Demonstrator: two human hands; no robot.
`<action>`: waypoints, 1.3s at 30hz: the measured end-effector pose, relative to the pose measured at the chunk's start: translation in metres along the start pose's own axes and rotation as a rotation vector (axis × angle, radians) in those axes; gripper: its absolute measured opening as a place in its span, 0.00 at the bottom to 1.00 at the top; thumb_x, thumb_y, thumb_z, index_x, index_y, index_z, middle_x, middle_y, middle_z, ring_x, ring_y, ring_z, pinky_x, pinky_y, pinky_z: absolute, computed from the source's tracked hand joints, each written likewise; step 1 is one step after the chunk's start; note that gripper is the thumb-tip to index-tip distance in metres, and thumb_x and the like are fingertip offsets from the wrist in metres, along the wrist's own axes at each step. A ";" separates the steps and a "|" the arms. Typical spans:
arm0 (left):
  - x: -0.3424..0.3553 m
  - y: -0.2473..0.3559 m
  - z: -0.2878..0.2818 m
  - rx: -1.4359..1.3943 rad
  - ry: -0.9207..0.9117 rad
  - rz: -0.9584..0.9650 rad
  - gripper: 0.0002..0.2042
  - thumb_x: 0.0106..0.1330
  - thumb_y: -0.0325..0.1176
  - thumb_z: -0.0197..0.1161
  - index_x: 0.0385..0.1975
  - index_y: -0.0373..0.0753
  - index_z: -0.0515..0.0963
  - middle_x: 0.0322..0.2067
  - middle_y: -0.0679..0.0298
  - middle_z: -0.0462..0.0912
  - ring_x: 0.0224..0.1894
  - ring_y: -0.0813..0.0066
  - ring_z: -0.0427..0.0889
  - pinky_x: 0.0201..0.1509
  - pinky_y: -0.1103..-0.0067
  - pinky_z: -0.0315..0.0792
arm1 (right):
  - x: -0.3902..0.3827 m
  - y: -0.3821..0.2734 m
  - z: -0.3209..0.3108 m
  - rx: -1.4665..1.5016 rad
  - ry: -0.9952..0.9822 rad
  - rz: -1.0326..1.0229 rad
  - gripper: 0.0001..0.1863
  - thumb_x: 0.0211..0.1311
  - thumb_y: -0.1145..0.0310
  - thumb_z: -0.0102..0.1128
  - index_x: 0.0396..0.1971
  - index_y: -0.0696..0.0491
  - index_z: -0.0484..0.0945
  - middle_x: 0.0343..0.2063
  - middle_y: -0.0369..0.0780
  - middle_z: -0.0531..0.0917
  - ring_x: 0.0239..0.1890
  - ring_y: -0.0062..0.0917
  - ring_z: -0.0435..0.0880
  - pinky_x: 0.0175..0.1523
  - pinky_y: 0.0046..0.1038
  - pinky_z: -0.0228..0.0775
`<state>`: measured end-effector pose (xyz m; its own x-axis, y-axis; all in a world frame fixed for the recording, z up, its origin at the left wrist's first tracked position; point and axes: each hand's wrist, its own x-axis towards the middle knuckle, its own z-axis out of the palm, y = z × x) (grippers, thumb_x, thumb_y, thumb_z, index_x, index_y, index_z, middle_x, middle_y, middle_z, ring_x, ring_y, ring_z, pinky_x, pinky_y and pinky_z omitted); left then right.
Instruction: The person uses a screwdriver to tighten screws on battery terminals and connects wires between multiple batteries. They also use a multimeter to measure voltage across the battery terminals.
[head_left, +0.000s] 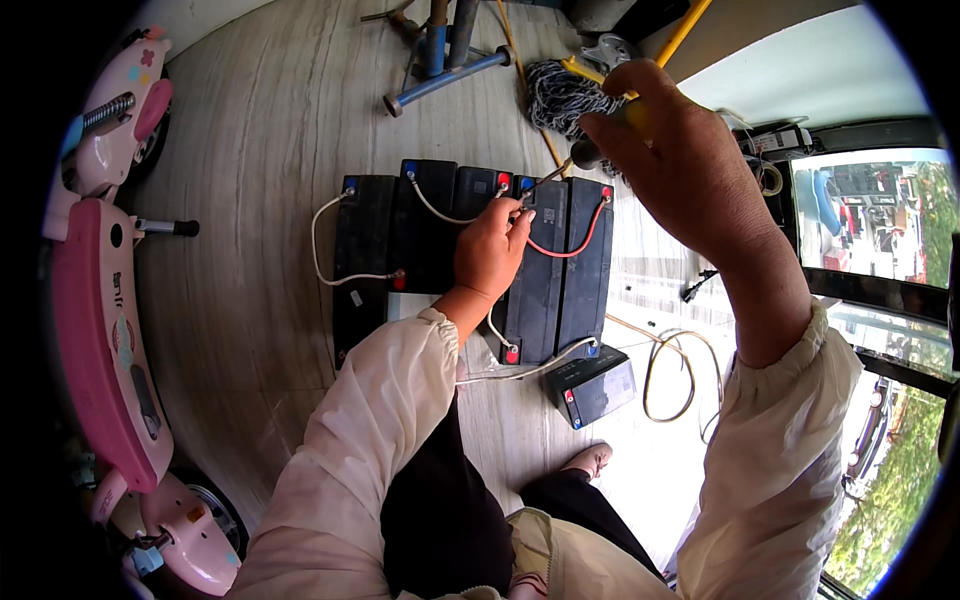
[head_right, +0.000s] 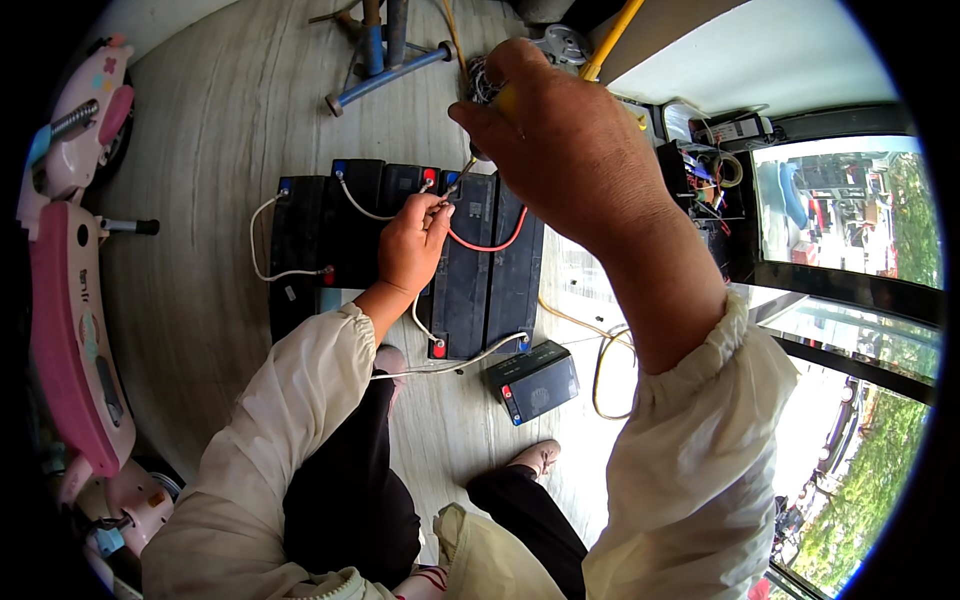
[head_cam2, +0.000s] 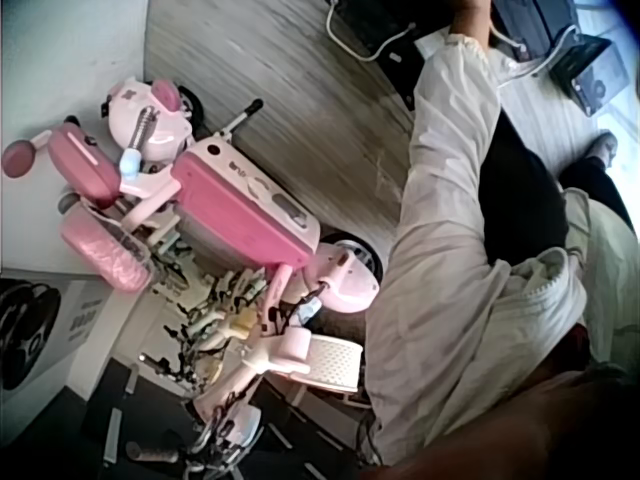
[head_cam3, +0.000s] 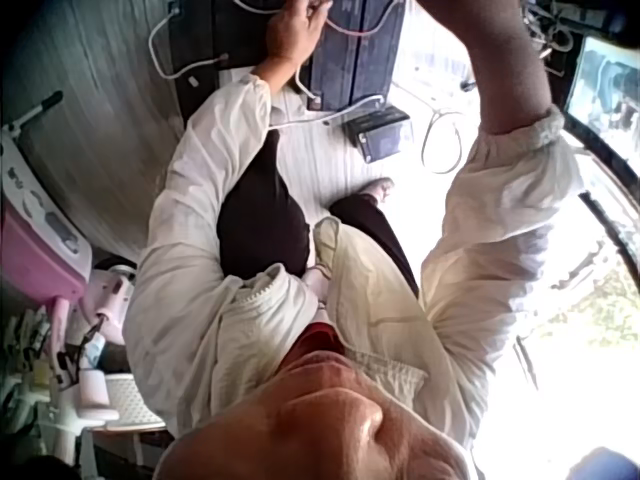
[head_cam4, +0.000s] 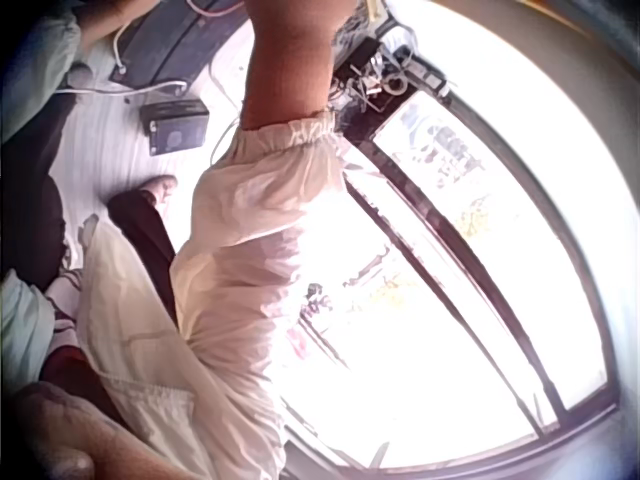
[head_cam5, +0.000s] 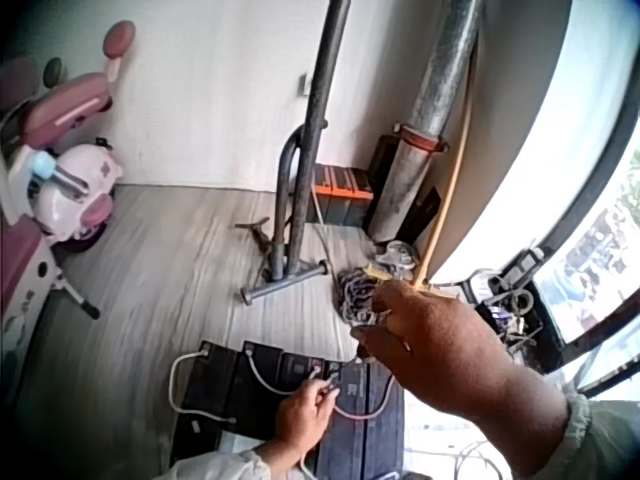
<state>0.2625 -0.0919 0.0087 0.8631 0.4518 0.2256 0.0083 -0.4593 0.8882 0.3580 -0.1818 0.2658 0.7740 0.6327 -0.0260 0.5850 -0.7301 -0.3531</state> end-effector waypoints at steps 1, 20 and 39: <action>0.000 -0.001 0.000 -0.014 0.016 0.002 0.09 0.66 0.35 0.64 0.38 0.39 0.75 0.28 0.59 0.84 0.29 0.62 0.84 0.33 0.72 0.77 | 0.000 0.005 0.004 0.007 0.049 -0.039 0.18 0.63 0.66 0.62 0.49 0.55 0.70 0.33 0.49 0.84 0.37 0.35 0.87 0.42 0.33 0.77; -0.001 -0.006 0.003 -0.060 0.024 -0.003 0.07 0.68 0.29 0.60 0.42 0.38 0.74 0.32 0.59 0.84 0.32 0.66 0.85 0.36 0.75 0.77 | 0.003 0.009 0.005 -0.096 0.070 0.053 0.21 0.63 0.53 0.62 0.41 0.57 0.72 0.26 0.50 0.84 0.33 0.46 0.86 0.40 0.43 0.78; -0.001 -0.006 0.002 -0.094 0.049 -0.002 0.07 0.66 0.33 0.61 0.40 0.42 0.74 0.27 0.58 0.82 0.28 0.57 0.83 0.30 0.68 0.75 | 0.000 -0.005 -0.003 -0.226 -0.020 0.003 0.13 0.64 0.61 0.61 0.39 0.55 0.75 0.23 0.46 0.83 0.27 0.38 0.85 0.35 0.33 0.75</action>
<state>0.2623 -0.0908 0.0020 0.8375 0.4906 0.2406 -0.0392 -0.3852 0.9220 0.3555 -0.1794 0.2701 0.7719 0.6340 -0.0462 0.6241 -0.7697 -0.1345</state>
